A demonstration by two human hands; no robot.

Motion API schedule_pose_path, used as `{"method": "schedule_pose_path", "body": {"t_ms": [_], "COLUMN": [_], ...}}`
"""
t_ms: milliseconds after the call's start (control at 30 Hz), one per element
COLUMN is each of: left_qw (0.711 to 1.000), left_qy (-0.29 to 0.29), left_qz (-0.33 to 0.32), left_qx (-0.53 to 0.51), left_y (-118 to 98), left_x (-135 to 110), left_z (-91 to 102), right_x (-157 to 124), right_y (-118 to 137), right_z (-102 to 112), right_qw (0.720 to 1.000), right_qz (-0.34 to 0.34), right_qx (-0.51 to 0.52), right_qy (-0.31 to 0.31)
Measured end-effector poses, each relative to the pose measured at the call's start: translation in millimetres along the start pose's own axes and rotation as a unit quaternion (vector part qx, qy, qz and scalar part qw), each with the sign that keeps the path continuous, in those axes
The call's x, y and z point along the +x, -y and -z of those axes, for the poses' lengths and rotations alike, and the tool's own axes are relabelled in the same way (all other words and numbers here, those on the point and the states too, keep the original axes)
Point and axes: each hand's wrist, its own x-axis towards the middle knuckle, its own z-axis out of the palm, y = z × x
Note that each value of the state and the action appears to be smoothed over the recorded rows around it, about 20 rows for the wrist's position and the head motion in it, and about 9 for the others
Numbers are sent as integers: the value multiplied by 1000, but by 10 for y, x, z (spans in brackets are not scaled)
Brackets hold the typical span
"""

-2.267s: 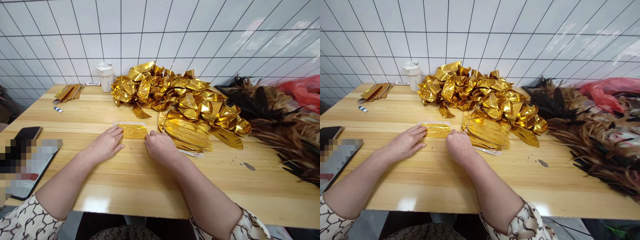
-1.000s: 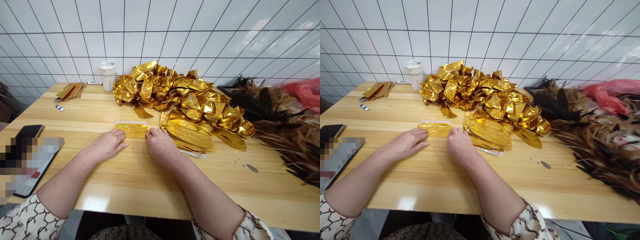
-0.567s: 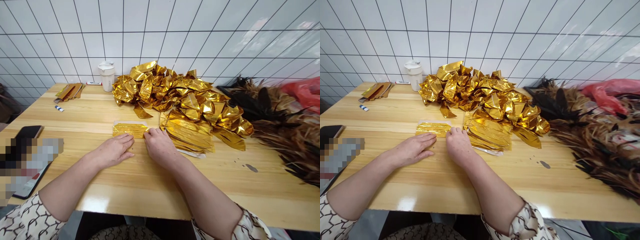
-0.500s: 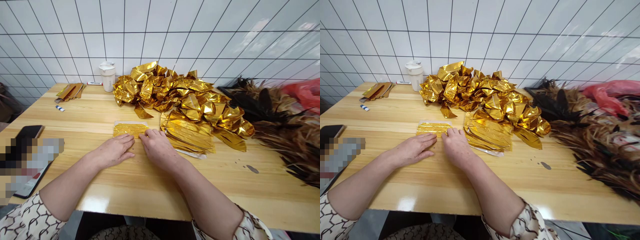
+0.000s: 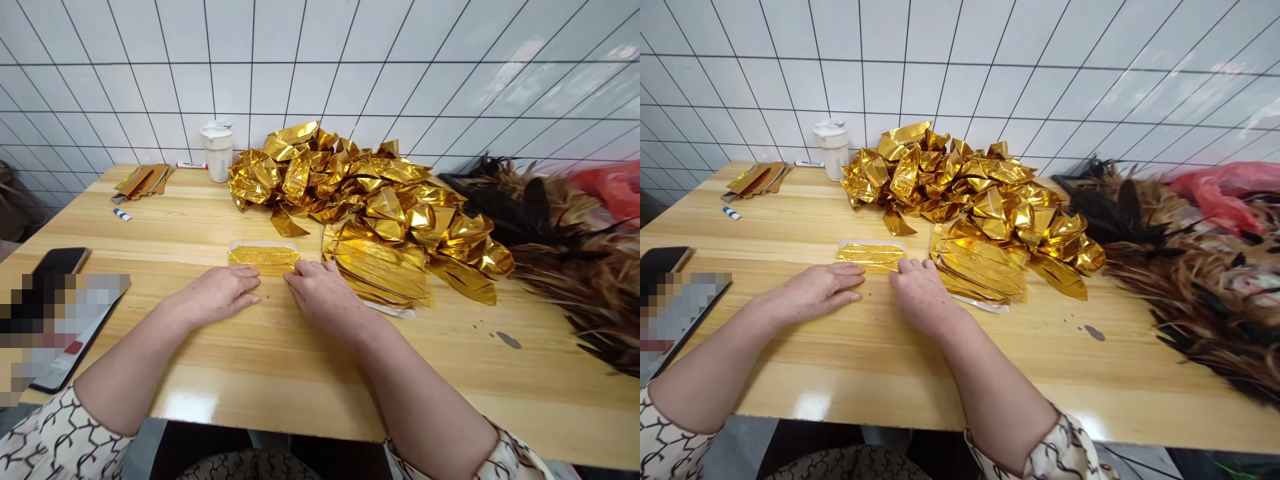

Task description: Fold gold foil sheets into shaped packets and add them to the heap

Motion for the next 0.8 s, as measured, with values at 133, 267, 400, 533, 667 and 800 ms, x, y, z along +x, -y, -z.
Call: {"method": "schedule_pose_path", "body": {"t_ms": [133, 267, 400, 533, 667, 800], "left_qw": [1000, 1000, 999, 997, 995, 996], "left_qy": [8, 20, 22, -27, -62, -42], "left_qz": [8, 11, 43, 54, 7, -4], "left_qx": [-6, -19, -19, 57, 73, 75], "left_y": [41, 71, 114, 98, 22, -6], "left_x": [-42, -80, -90, -47, 14, 35], "left_z": [102, 208, 214, 92, -64, -141], "right_x": [-13, -20, -22, -22, -20, -16], "right_y": [-42, -70, -80, -75, -64, -60], "right_z": [41, 63, 71, 58, 53, 54], "right_qw": [999, 998, 998, 998, 998, 998], "right_qz": [-27, -47, -56, -53, -51, -53], "right_qx": [-21, -28, -27, -26, -33, -33], "right_qy": [16, 23, 27, 16, 16, 21]}}
